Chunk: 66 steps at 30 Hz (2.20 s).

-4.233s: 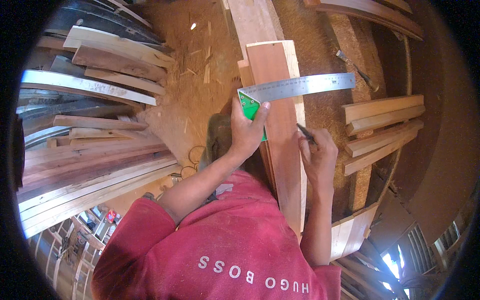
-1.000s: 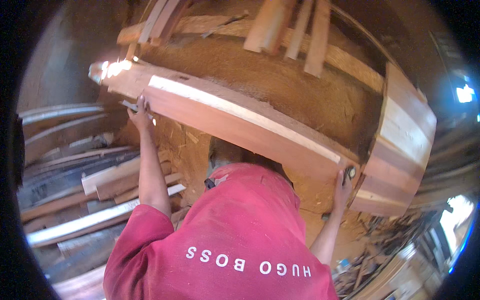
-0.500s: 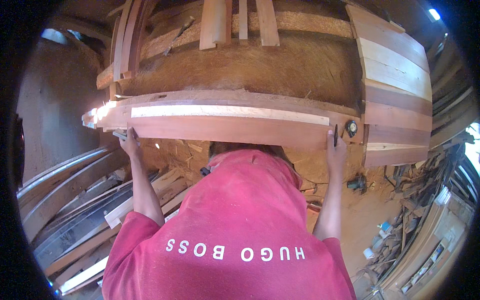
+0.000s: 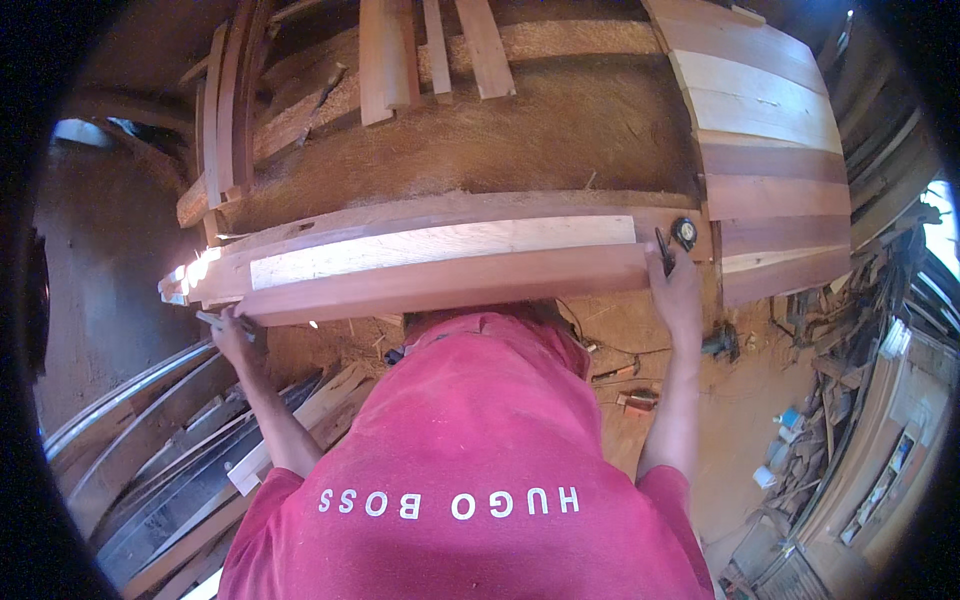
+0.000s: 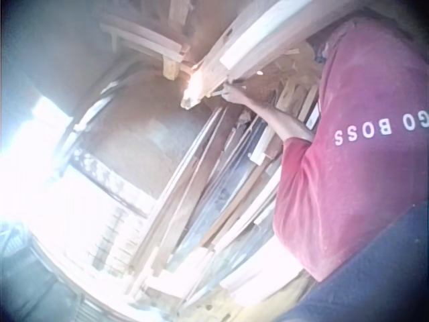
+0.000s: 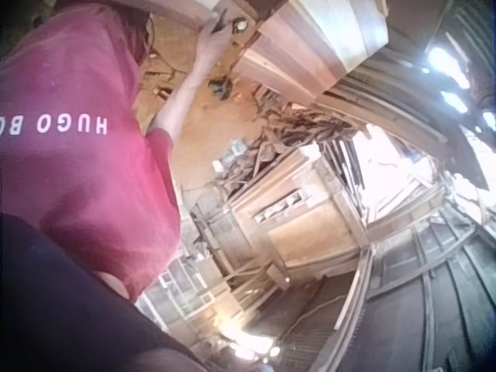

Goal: The person uses a try square and a pencil to mark lines on various pieces of wood, handling the boards one at a time and flipping them to different sides.

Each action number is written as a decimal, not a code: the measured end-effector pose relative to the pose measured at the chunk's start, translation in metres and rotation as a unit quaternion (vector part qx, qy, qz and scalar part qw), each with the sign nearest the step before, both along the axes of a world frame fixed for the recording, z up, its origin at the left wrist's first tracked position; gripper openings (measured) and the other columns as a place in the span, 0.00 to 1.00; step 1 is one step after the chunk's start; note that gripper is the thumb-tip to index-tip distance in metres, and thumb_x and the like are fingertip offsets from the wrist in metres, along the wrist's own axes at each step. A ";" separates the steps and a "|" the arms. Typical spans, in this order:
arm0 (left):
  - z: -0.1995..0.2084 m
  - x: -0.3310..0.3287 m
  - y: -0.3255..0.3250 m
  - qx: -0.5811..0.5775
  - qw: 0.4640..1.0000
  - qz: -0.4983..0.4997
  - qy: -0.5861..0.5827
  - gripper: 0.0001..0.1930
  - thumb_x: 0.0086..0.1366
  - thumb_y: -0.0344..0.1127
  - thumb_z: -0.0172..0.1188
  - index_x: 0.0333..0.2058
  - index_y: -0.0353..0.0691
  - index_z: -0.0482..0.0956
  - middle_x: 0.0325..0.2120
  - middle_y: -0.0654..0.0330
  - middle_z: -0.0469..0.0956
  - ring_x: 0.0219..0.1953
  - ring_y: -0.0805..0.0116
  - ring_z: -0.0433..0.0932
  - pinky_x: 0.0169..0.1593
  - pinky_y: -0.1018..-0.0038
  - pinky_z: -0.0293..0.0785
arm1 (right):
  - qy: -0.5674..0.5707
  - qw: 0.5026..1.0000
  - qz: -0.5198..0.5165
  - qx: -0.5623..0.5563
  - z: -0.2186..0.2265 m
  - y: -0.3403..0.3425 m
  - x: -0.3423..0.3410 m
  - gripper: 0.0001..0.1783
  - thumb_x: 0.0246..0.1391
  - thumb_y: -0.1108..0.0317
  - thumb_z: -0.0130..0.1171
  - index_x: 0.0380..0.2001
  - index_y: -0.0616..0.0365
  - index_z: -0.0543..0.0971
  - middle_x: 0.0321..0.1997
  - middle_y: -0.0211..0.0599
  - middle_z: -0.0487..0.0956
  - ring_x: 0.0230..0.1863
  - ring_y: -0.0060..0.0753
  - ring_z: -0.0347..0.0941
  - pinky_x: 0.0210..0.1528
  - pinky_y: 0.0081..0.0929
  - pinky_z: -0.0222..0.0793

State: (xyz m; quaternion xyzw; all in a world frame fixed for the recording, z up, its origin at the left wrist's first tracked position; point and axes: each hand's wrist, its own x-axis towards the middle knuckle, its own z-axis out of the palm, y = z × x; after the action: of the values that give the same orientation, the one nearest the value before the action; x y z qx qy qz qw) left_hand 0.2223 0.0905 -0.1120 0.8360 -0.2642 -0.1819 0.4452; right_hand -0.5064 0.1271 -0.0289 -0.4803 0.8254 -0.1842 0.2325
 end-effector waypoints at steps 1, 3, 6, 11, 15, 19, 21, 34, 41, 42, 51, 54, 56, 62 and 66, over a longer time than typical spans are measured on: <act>0.020 -0.004 -0.009 0.002 1.000 -0.005 0.001 0.16 0.63 0.41 0.65 0.36 0.33 0.75 0.27 0.60 0.77 0.24 0.70 0.76 0.27 0.69 0.71 | 0.005 1.000 -0.011 -0.004 0.006 -0.004 -0.002 0.29 0.66 0.45 0.59 0.34 0.67 0.81 0.22 0.47 0.78 0.25 0.38 0.74 0.32 0.38 0.69; 0.048 -0.014 -0.026 0.075 0.992 -0.052 -0.089 0.16 0.64 0.43 0.62 0.37 0.32 0.75 0.25 0.57 0.78 0.23 0.68 0.77 0.26 0.70 0.70 | 0.020 0.999 0.005 0.047 0.008 -0.018 -0.007 0.31 0.66 0.43 0.59 0.37 0.68 0.82 0.22 0.46 0.79 0.27 0.37 0.76 0.35 0.37 0.70; 0.024 -0.012 -0.056 0.093 0.991 -0.093 0.026 0.18 0.64 0.43 0.61 0.38 0.30 0.77 0.28 0.55 0.81 0.23 0.65 0.78 0.30 0.67 0.72 | -0.127 0.990 0.056 0.023 -0.011 -0.037 0.012 0.27 0.62 0.47 0.66 0.39 0.66 0.81 0.28 0.40 0.82 0.32 0.31 0.78 0.39 0.31 0.72; 0.008 -0.038 -0.082 0.202 0.961 -0.168 -0.085 0.22 0.67 0.46 0.57 0.44 0.28 0.76 0.29 0.50 0.81 0.32 0.57 0.82 0.38 0.61 0.75 | -0.018 0.997 0.080 0.007 -0.017 -0.050 0.055 0.26 0.60 0.46 0.65 0.37 0.63 0.82 0.34 0.50 0.83 0.39 0.53 0.81 0.45 0.44 0.73; 0.044 -0.143 -0.073 0.114 0.919 -0.295 -0.234 0.19 0.69 0.44 0.58 0.47 0.31 0.76 0.31 0.53 0.80 0.35 0.62 0.80 0.39 0.64 0.75 | 0.014 0.998 -0.009 -0.060 -0.021 -0.027 0.014 0.22 0.61 0.50 0.66 0.39 0.62 0.82 0.37 0.50 0.83 0.39 0.49 0.82 0.44 0.40 0.74; 0.091 -0.258 -0.070 -0.049 0.878 -0.462 0.113 0.13 0.65 0.28 0.68 0.47 0.37 0.78 0.35 0.59 0.81 0.40 0.74 0.78 0.44 0.76 0.74 | -0.032 0.971 -0.095 -0.217 -0.008 -0.019 -0.007 0.18 0.65 0.57 0.65 0.44 0.64 0.82 0.38 0.39 0.84 0.39 0.30 0.78 0.45 0.30 0.73; 0.128 -0.323 -0.082 -0.108 0.814 -0.571 -0.009 0.17 0.62 0.29 0.73 0.48 0.38 0.78 0.35 0.61 0.81 0.39 0.76 0.79 0.43 0.78 0.74 | -0.003 0.960 -0.127 -0.248 0.016 -0.017 -0.006 0.12 0.64 0.64 0.65 0.42 0.63 0.83 0.36 0.39 0.83 0.37 0.32 0.79 0.42 0.32 0.74; 0.016 -0.486 -0.140 0.135 0.645 -0.721 0.215 0.17 0.65 0.40 0.71 0.47 0.37 0.82 0.33 0.63 0.85 0.30 0.75 0.79 0.35 0.73 0.75 | -0.306 0.924 -0.220 -0.062 -0.020 0.041 0.011 0.23 0.75 0.55 0.46 0.45 0.65 0.81 0.40 0.35 0.80 0.34 0.26 0.74 0.38 0.25 0.73; 0.022 -0.497 -0.090 0.051 0.673 -0.714 -0.186 0.29 0.65 0.55 0.66 0.57 0.42 0.79 0.42 0.51 0.83 0.46 0.47 0.79 0.47 0.55 0.77 | -0.419 0.809 -0.301 -0.283 -0.055 0.041 0.028 0.37 0.75 0.39 0.33 0.48 0.63 0.78 0.40 0.38 0.76 0.34 0.31 0.75 0.37 0.29 0.75; 0.028 -0.502 -0.085 0.063 0.670 -0.711 -0.204 0.30 0.63 0.55 0.67 0.58 0.43 0.78 0.45 0.51 0.81 0.48 0.49 0.78 0.47 0.56 0.77 | -0.474 0.784 -0.277 -0.290 -0.052 0.041 0.029 0.38 0.75 0.37 0.32 0.47 0.63 0.77 0.39 0.38 0.75 0.37 0.32 0.76 0.38 0.30 0.75; 0.018 -0.526 -0.074 0.028 0.668 -0.700 -0.253 0.31 0.63 0.59 0.65 0.60 0.50 0.78 0.41 0.60 0.78 0.40 0.59 0.77 0.35 0.64 0.80 | -0.371 0.839 -0.206 -0.341 -0.074 0.017 0.044 0.24 0.74 0.54 0.43 0.45 0.69 0.76 0.51 0.49 0.71 0.45 0.46 0.79 0.53 0.45 0.80; 0.012 -0.531 -0.072 0.007 0.670 -0.698 -0.251 0.31 0.63 0.58 0.65 0.61 0.51 0.78 0.41 0.61 0.78 0.39 0.60 0.77 0.34 0.65 0.79 | -0.310 0.884 -0.176 -0.302 -0.073 0.020 0.041 0.13 0.68 0.67 0.52 0.45 0.68 0.75 0.52 0.51 0.73 0.48 0.47 0.78 0.56 0.47 0.79; 0.012 -0.533 -0.072 0.005 0.674 -0.697 -0.245 0.30 0.63 0.58 0.65 0.61 0.51 0.78 0.41 0.62 0.78 0.39 0.60 0.76 0.34 0.65 0.79 | -0.261 0.912 -0.152 -0.278 -0.072 0.019 0.041 0.10 0.64 0.72 0.55 0.45 0.68 0.75 0.50 0.51 0.76 0.50 0.46 0.77 0.57 0.45 0.79; 0.013 -0.536 -0.072 0.034 0.672 -0.706 -0.221 0.30 0.60 0.54 0.71 0.58 0.46 0.79 0.43 0.57 0.80 0.42 0.56 0.77 0.41 0.62 0.78 | -0.237 0.910 -0.198 -0.277 -0.065 0.012 0.046 0.08 0.60 0.75 0.62 0.41 0.67 0.77 0.46 0.49 0.78 0.46 0.37 0.81 0.48 0.31 0.81; 0.013 -0.535 -0.073 0.034 0.671 -0.706 -0.224 0.30 0.59 0.54 0.71 0.57 0.46 0.80 0.42 0.57 0.80 0.41 0.56 0.78 0.40 0.62 0.78 | -0.188 0.931 -0.180 -0.258 -0.062 0.015 0.045 0.08 0.59 0.76 0.63 0.41 0.63 0.79 0.42 0.48 0.81 0.45 0.39 0.82 0.44 0.30 0.80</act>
State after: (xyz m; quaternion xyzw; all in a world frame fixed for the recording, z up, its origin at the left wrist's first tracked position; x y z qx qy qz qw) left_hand -0.3125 0.0177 -0.0991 0.4308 -0.8607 -0.2584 0.0827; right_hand -0.4615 0.1421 -0.0913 -0.3241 0.7632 -0.5162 0.2145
